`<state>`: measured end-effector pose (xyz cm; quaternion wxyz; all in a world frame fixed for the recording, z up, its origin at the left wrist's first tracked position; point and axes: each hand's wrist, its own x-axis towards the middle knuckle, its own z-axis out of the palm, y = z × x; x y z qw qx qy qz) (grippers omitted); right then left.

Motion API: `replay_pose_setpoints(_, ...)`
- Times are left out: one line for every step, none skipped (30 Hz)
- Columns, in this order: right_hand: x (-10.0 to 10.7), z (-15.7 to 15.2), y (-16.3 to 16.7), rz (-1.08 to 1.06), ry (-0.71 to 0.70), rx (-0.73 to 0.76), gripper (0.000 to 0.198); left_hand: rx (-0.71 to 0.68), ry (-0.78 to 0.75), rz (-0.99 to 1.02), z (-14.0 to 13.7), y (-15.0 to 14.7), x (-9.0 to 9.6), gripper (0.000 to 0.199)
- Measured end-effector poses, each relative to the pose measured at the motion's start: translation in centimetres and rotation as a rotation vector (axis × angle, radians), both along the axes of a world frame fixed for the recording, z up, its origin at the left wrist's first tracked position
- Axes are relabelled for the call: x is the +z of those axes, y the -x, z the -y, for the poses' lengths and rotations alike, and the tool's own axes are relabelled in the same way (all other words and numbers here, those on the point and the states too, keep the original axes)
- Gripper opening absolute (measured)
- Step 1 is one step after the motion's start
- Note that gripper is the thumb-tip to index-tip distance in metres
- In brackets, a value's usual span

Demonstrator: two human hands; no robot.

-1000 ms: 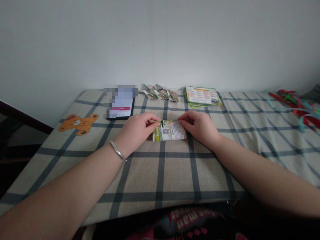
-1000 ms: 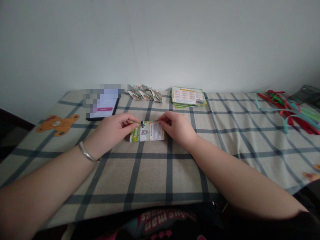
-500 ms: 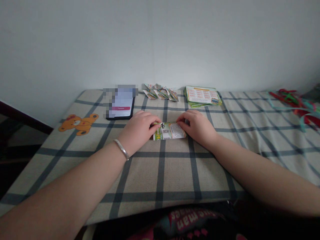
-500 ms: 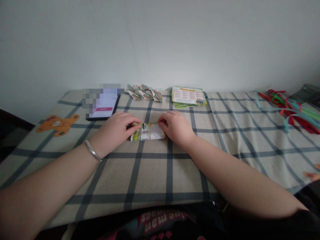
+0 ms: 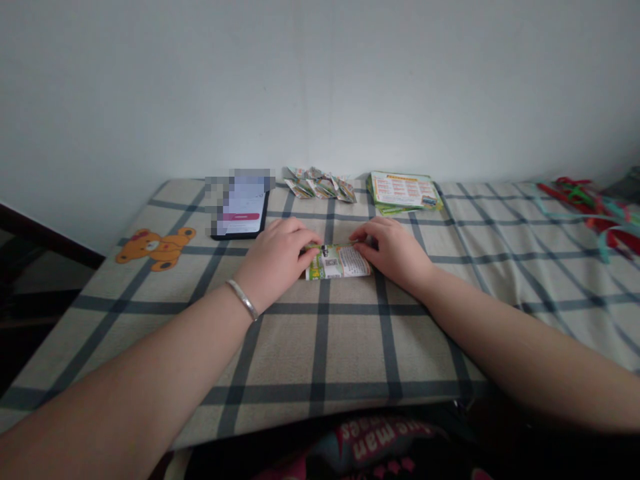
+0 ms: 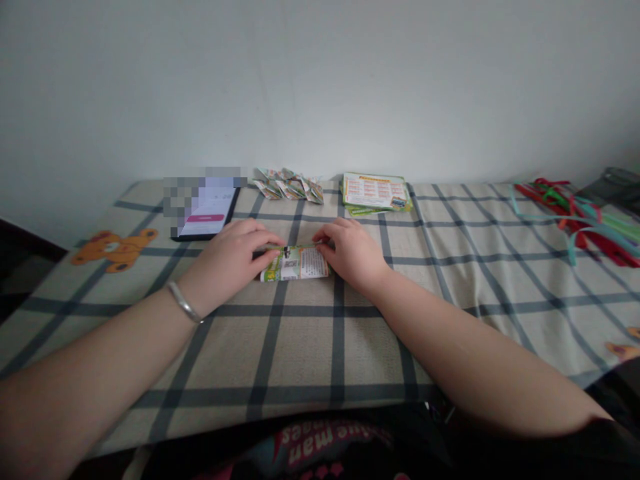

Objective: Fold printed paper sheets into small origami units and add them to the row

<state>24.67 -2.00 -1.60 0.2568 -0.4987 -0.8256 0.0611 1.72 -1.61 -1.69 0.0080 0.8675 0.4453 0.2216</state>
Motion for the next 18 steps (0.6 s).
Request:
replay_pose_setpoints(0.0, 0.0, 0.0, -0.003, -0.008, 0.015, 0.011, -0.009, -0.015, -0.004, 0.0, -0.1, 0.0, 0.016)
replay_pose_setpoints(-0.1, -0.1, 0.0, -0.005, -0.012, 0.034, 0.011, -0.025, -0.029, -0.015, 0.0, -0.1, 0.0, 0.016)
replay_pose_setpoints(-0.1, -0.1, 0.0, -0.003, -0.012, 0.053, 0.012, -0.042, -0.040, -0.031, 0.0, -0.2, 0.0, 0.015)
replay_pose_setpoints(-0.1, -0.2, 0.0, 0.002, -0.009, 0.068, 0.013, -0.059, -0.048, -0.050, -0.1, -0.2, 0.0, 0.014)
replay_pose_setpoints(-0.1, -0.2, 0.0, 0.006, -0.007, 0.078, 0.014, -0.074, -0.054, -0.073, -0.1, -0.3, 0.1, 0.013)
replay_pose_setpoints(-0.1, -0.2, 0.0, 0.011, -0.007, 0.085, 0.015, -0.086, -0.060, -0.097, 0.0, -0.3, 0.2, 0.013)
replay_pose_setpoints(-0.1, -0.2, 0.0, 0.017, -0.010, 0.087, 0.016, -0.094, -0.066, -0.119, 0.0, -0.3, 0.3, 0.013)
replay_pose_setpoints(-0.1, -0.2, 0.0, 0.022, -0.014, 0.086, 0.017, -0.100, -0.074, -0.138, 0.1, -0.3, 0.4, 0.013)
replay_pose_setpoints(0.0, -0.1, 0.0, 0.026, -0.017, 0.085, 0.017, -0.105, -0.081, -0.154, 0.2, -0.3, 0.6, 0.013)
replay_pose_setpoints(0.0, -0.1, 0.0, 0.032, -0.019, 0.085, 0.017, -0.109, -0.088, -0.169, 0.3, -0.3, 0.8, 0.013)
replay_pose_setpoints(0.1, 0.0, 0.0, 0.043, -0.017, 0.089, 0.017, -0.108, -0.094, -0.182, 0.4, -0.3, 1.0, 0.013)
replay_pose_setpoints(0.3, 0.1, 0.0, 0.057, -0.014, 0.093, 0.016, -0.106, -0.097, -0.198, 0.6, -0.3, 1.2, 0.014)
replay_pose_setpoints(0.4, 0.2, 0.0, 0.073, -0.014, 0.096, 0.016, -0.103, -0.098, -0.219, 0.7, -0.3, 1.3, 0.014)
replay_pose_setpoints(0.5, 0.3, 0.0, 0.091, -0.016, 0.100, 0.016, -0.098, -0.099, -0.240, 0.8, -0.3, 1.5, 0.014)
replay_pose_setpoints(0.6, 0.4, 0.0, 0.110, -0.018, 0.101, 0.016, -0.095, -0.099, -0.259, 0.9, -0.3, 1.6, 0.014)
replay_pose_setpoints(0.7, 0.6, 0.0, 0.128, -0.021, 0.098, 0.016, -0.093, -0.098, -0.276, 1.0, -0.3, 1.7, 0.013)
replay_pose_setpoints(0.8, 0.7, 0.1, 0.143, -0.023, 0.091, 0.017, -0.091, -0.097, -0.289, 1.1, -0.3, 1.8, 0.013)
replay_pose_setpoints(0.9, 0.9, 0.1, 0.157, -0.023, 0.082, 0.017, -0.090, -0.096, -0.300, 1.2, -0.3, 1.8, 0.013)
